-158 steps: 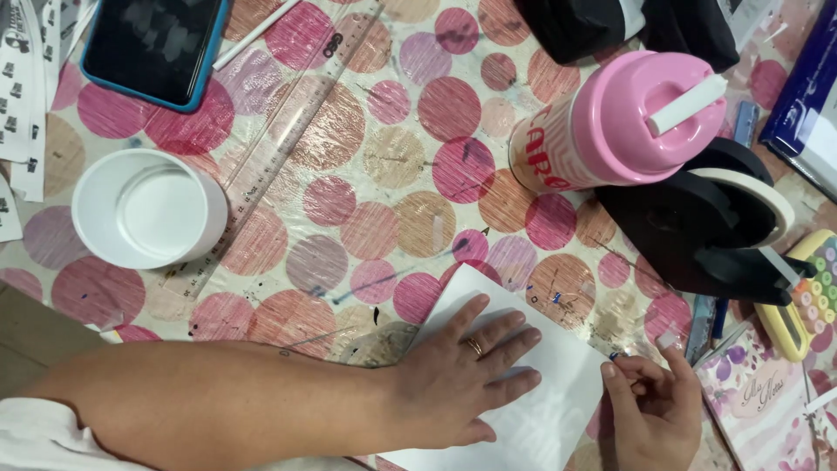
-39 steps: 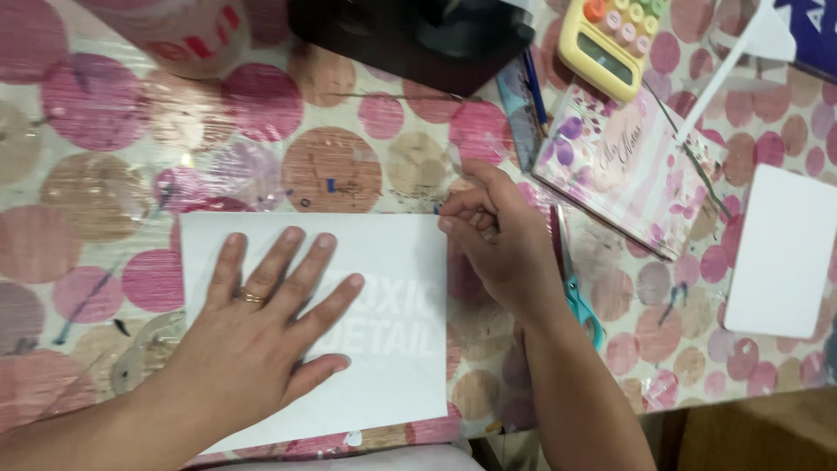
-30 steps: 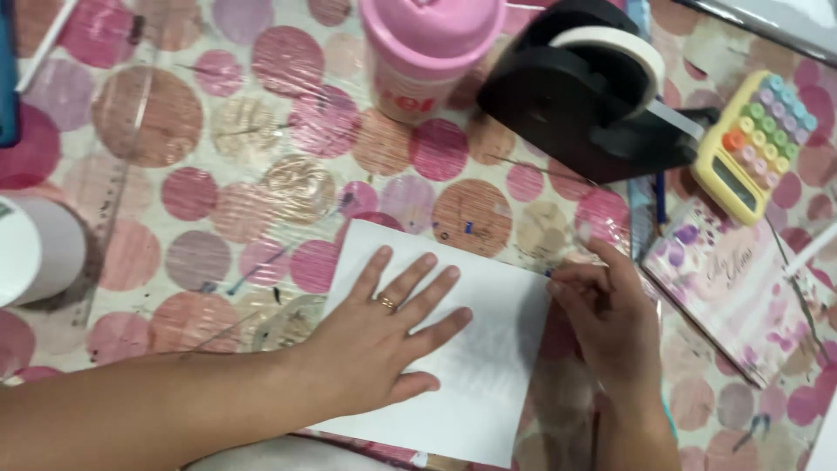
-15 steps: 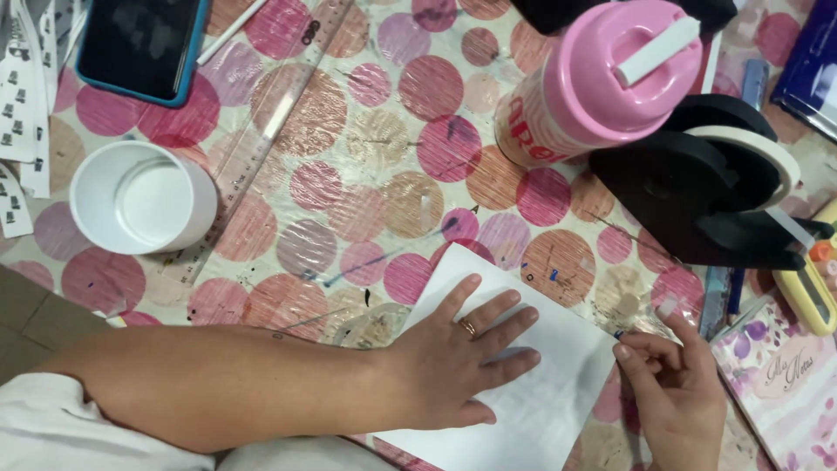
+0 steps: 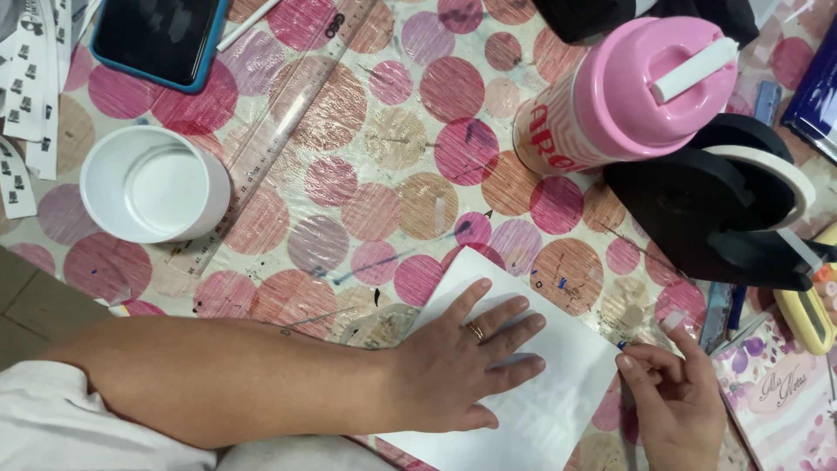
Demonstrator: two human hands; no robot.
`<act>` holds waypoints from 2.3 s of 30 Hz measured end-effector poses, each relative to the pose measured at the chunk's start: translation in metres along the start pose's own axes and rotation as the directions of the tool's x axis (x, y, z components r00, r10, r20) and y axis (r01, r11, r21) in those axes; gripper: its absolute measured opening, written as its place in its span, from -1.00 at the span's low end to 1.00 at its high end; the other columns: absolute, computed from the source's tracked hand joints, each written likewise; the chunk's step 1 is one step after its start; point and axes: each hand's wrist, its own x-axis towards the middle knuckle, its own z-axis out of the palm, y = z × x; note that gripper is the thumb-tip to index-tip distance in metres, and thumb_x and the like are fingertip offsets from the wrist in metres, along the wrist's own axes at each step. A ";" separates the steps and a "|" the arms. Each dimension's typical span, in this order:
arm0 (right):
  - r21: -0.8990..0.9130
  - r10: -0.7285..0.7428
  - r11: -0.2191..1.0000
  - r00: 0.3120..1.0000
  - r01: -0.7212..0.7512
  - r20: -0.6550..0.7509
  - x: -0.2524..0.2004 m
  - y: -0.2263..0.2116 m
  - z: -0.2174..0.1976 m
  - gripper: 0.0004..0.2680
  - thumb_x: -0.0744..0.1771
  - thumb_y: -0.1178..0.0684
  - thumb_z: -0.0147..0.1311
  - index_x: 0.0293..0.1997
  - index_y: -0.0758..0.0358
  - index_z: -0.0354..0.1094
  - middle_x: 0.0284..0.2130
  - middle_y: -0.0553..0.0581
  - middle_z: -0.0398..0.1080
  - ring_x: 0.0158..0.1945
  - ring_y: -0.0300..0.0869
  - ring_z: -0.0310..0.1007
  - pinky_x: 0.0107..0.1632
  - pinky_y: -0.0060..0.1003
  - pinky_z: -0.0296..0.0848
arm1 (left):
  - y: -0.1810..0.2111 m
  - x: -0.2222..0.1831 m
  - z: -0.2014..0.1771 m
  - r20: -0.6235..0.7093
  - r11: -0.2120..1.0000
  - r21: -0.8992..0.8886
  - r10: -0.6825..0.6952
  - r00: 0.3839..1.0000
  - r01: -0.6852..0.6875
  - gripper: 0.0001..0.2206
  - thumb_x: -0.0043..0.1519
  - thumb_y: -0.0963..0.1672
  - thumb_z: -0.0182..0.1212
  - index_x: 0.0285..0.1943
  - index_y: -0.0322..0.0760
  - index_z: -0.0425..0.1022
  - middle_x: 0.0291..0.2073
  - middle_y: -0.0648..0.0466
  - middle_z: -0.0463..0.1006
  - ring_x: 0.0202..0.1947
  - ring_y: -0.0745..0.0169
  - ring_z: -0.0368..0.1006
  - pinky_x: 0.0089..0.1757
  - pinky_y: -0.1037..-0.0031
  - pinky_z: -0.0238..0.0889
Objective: Cutting, weeding, and heat-pressing a vinyl design onto a substrate
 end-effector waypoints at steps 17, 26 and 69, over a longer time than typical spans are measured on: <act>0.005 0.029 1.000 1.000 -0.029 -0.012 -0.002 -0.009 0.003 -0.49 0.29 0.37 0.15 0.44 0.39 0.12 -0.17 0.26 0.46 -0.20 -0.29 0.33 -0.05 -0.51 0.28 | -0.001 0.000 0.001 0.013 1.000 -0.009 0.007 1.000 -0.007 -0.22 0.13 0.31 -0.07 0.54 0.18 0.08 0.59 -0.05 -0.04 0.58 -0.24 -0.19 0.39 -0.31 -0.48; 0.012 0.024 1.000 1.000 -0.024 -0.010 -0.001 -0.005 0.002 -0.49 0.29 0.37 0.15 0.43 0.38 0.12 -0.17 0.25 0.46 -0.23 -0.32 0.30 -0.07 -0.54 0.25 | -0.001 0.001 0.000 0.038 1.000 0.008 0.009 0.999 -0.010 -0.23 0.15 0.31 -0.12 0.54 0.19 0.06 0.59 -0.04 -0.05 0.58 -0.24 -0.20 0.38 -0.31 -0.49; 0.037 -0.048 0.998 0.998 0.046 0.042 -0.001 -0.005 -0.002 -0.55 0.31 0.32 0.19 0.34 0.27 0.11 -0.19 0.24 0.47 -0.18 -0.31 0.38 -0.09 -0.54 0.27 | -0.066 0.016 -0.037 0.229 0.893 -0.408 0.302 0.926 -0.190 -0.18 -0.02 0.04 0.51 0.46 -0.11 0.25 0.56 -0.08 -0.02 0.56 -0.02 -0.24 0.33 -0.03 -0.39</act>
